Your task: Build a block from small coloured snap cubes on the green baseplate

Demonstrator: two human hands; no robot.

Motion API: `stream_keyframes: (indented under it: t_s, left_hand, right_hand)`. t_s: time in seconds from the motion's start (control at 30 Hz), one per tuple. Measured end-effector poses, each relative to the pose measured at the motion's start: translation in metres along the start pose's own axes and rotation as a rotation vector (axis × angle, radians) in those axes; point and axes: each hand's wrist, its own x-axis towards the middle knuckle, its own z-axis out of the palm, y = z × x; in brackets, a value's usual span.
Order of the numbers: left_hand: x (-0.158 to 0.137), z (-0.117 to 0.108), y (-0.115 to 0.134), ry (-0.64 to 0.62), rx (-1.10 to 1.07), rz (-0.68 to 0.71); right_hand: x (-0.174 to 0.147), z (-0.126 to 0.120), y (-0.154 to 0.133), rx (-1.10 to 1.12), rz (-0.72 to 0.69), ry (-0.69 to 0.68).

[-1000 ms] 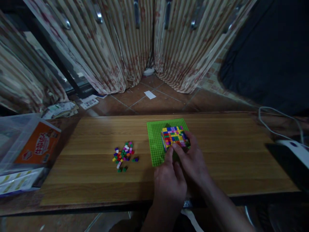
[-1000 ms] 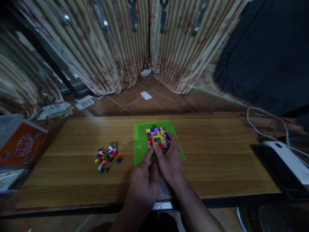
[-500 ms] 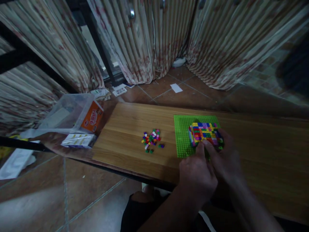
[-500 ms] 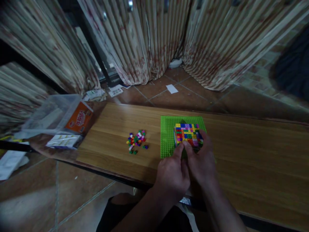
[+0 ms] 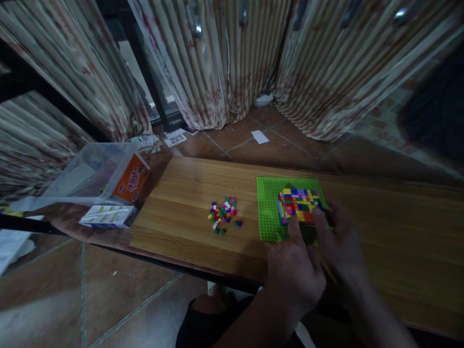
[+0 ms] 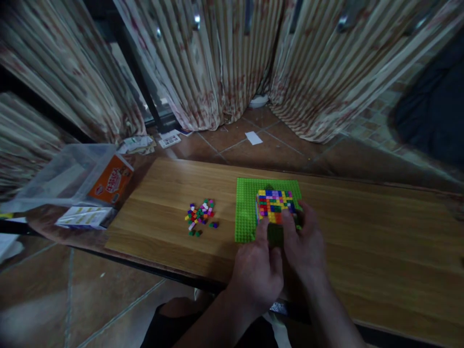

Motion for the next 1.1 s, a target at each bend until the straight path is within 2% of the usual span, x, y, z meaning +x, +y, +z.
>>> stream_keyframes:
  t_s: [0.17,0.37,0.47,0.67,0.73,0.83,0.97,1.1]
  left_hand:
    - [0.002,-0.001,0.001,0.007,-0.02,-0.063]
    - [0.003,-0.004,0.0,-0.008,-0.134,-0.077]
    - [0.004,-0.012,-0.003,0.018,-0.218,-0.059]
    - [-0.003,-0.037,-0.012,0.086,-0.203,-0.017]
    - [-0.005,-0.045,-0.016,0.131,-0.137,-0.016]
    - [-0.005,-0.053,-0.023,0.178,-0.022,-0.033]
    - [-0.003,-0.059,-0.036,0.224,0.061,-0.055]
    - [-0.007,-0.06,-0.047,0.247,0.115,-0.058]
  right_hand:
    - [0.002,0.002,0.003,0.128,0.051,-0.068]
    - [0.007,0.009,0.005,0.305,0.031,-0.027]
    - [0.008,0.01,0.001,0.315,0.036,-0.02]
    - [0.008,0.004,0.002,0.313,0.026,0.017]
    - [0.01,0.002,0.004,0.266,-0.037,0.015]
    - [0.017,0.001,0.004,0.131,-0.229,0.015]
    - [0.028,0.01,0.0,0.021,-0.469,-0.081]
    - [0.035,0.02,0.0,-0.043,-0.544,-0.165]
